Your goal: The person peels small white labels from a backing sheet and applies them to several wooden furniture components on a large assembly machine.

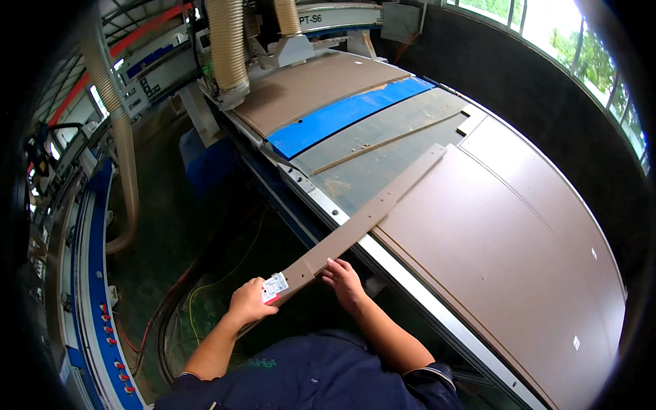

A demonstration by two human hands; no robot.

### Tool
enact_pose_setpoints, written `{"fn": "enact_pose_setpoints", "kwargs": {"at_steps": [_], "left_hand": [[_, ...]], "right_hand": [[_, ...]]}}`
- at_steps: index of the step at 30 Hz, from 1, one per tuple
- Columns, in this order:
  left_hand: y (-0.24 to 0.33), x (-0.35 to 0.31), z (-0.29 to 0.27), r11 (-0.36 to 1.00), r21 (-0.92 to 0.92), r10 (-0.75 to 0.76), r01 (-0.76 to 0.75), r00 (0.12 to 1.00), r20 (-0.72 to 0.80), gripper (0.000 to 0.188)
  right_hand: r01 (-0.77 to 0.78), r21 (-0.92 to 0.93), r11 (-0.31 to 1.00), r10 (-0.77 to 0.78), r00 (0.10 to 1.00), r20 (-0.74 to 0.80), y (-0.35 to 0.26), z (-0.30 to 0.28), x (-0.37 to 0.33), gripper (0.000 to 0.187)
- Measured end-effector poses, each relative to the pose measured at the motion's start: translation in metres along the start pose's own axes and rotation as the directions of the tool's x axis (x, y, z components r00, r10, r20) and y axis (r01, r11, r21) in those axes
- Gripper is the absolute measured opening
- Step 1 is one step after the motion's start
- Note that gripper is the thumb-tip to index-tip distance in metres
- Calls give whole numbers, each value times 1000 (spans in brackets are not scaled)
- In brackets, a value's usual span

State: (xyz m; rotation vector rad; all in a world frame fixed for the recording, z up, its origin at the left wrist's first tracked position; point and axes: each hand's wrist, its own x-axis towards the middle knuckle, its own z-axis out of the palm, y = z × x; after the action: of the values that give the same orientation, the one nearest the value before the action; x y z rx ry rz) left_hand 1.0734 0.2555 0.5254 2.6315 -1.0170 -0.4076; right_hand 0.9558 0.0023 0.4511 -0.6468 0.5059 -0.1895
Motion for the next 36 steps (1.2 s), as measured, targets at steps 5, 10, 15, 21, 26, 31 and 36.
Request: {"fn": "enact_pose_setpoints", "kwargs": {"at_steps": [5,10,15,21,26,31,36], "left_hand": [[-39,17,28,997,-13,79,-81,993,-89,61],[-68,27,50,978,-126,154,-167,982,-106,56],[-82,36,60,930,-200,302,-307,952,-57,53],[-50,45,79,756,-305,623,-580,779,63,53],[-23,69,98,581,-315,807,-750,582,103,56],[41,69,93,384,-311,910,-869,300,285,56],[144,7,103,162,-287,913,-944,33,407,57]], "right_hand": [[28,13,1000,-24,964,-265,20,23,41,53],[24,-100,995,-62,914,-401,31,32,38,46],[116,-77,990,-139,843,-519,47,29,-5,41],[341,-117,933,-332,688,-646,55,15,-111,44],[422,-81,903,-316,524,-791,80,14,-168,48],[580,-73,811,-357,392,-848,126,11,-237,53],[751,-15,660,-345,286,-894,165,-19,-341,54]]}}
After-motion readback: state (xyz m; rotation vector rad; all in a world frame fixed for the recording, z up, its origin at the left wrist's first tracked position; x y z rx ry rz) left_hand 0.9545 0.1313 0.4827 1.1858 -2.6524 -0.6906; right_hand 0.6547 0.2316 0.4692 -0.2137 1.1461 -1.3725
